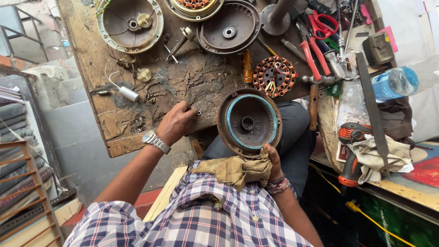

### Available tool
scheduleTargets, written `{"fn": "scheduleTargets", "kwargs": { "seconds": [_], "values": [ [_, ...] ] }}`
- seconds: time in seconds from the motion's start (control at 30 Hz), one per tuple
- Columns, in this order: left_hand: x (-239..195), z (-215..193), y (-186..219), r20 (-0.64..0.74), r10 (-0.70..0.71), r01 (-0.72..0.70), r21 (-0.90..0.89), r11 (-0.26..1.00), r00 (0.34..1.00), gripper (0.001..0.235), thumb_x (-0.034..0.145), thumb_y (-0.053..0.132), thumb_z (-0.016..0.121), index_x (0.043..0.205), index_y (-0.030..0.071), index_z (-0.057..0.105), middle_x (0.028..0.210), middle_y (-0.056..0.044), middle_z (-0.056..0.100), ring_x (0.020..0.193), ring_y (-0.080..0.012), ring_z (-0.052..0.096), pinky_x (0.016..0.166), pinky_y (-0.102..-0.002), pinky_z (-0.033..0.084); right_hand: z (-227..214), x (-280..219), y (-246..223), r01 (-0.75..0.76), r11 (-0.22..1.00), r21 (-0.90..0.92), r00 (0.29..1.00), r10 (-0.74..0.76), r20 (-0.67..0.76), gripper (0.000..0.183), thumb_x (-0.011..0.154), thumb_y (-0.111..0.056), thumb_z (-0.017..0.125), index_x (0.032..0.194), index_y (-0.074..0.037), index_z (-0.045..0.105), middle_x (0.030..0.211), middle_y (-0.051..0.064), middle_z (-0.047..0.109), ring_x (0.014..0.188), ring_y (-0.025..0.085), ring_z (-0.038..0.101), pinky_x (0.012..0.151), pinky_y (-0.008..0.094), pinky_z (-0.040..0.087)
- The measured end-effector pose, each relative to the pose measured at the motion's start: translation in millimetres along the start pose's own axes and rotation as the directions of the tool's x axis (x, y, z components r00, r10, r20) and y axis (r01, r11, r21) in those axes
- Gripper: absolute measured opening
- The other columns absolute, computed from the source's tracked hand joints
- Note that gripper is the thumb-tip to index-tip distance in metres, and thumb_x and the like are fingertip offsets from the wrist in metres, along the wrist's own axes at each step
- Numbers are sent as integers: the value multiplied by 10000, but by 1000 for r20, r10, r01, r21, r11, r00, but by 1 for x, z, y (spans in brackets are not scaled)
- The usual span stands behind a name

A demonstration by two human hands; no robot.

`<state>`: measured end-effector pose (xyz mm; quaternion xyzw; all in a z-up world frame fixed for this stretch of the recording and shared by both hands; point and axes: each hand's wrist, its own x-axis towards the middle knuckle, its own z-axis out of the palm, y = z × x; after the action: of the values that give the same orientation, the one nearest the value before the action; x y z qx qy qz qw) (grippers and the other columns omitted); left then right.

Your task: The person cleans a motor housing with a cloth, then uses a screwdriver to adjust or remove a small component inside the housing. The person handles the housing, a cloth, and a screwdriver while working at a cluttered workbench.

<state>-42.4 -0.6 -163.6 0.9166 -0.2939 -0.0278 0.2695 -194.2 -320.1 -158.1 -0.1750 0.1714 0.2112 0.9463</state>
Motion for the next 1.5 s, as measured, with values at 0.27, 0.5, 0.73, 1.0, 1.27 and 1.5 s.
{"fn": "scheduleTargets", "kwargs": {
  "seconds": [0.27, 0.5, 0.73, 1.0, 1.27, 1.5],
  "values": [
    [-16, -5, -15, 62, 6, -14, 128, 992, 998, 148, 848, 156, 721, 951, 53, 691, 878, -97, 586, 820, -243, 601, 683, -381, 557, 14, 2, -2, 24, 1000, -8, 1000, -24, 11, 593, 971, -354, 674, 1356, 73, 532, 1259, 243, 663, 1109, 324, 701, 942, 441, 593],
    [-6, 10, -23, -4, -94, 93, 178, 980, 996, 147, 1033, 174, 667, 980, 40, 696, 870, -69, 622, 762, -179, 602, 663, -313, 543, 26, 2, -5, 30, 999, -38, 1000, -30, -5, 591, 952, -352, 684, 1328, 83, 546, 1220, 239, 681, 1072, 318, 717, 917, 428, 605],
    [8, 11, 3, 20, 80, -82, 158, 984, 997, 218, 860, 147, 685, 1060, 86, 746, 843, -111, 589, 767, -221, 550, 636, -337, 542, 10, 3, -3, 59, 997, -59, 998, -59, 2, 588, 958, -344, 686, 1324, 95, 545, 1206, 245, 684, 1060, 318, 722, 889, 422, 612],
    [22, 3, -4, 106, -39, 43, -38, 998, 994, 107, 895, 132, 682, 843, 43, 653, 841, -112, 619, 782, -245, 595, 682, -395, 524, -5, -1, 0, 33, 998, -54, 999, -32, 23, 588, 963, -359, 670, 1325, 88, 546, 1213, 246, 682, 1066, 320, 719, 897, 419, 613],
    [66, 7, -33, -465, -212, 108, -240, 965, 860, 125, 987, 104, 647, 1066, 20, 694, 958, -107, 713, 832, -180, 679, 735, -299, 589, -11, 0, 0, 35, 997, -64, 999, -33, 28, 583, 985, -346, 674, 1333, 103, 539, 1222, 258, 676, 1069, 325, 718, 895, 418, 609],
    [31, -30, -46, 21, -441, 440, 38, 897, 897, 171, 985, 185, 708, 877, 54, 714, 778, -85, 705, 667, -175, 643, 619, -310, 541, -12, 2, 1, 10, 999, -40, 1000, -10, 13, 603, 959, -352, 677, 1353, 80, 529, 1241, 240, 674, 1094, 318, 708, 927, 421, 598]
  ]
}}
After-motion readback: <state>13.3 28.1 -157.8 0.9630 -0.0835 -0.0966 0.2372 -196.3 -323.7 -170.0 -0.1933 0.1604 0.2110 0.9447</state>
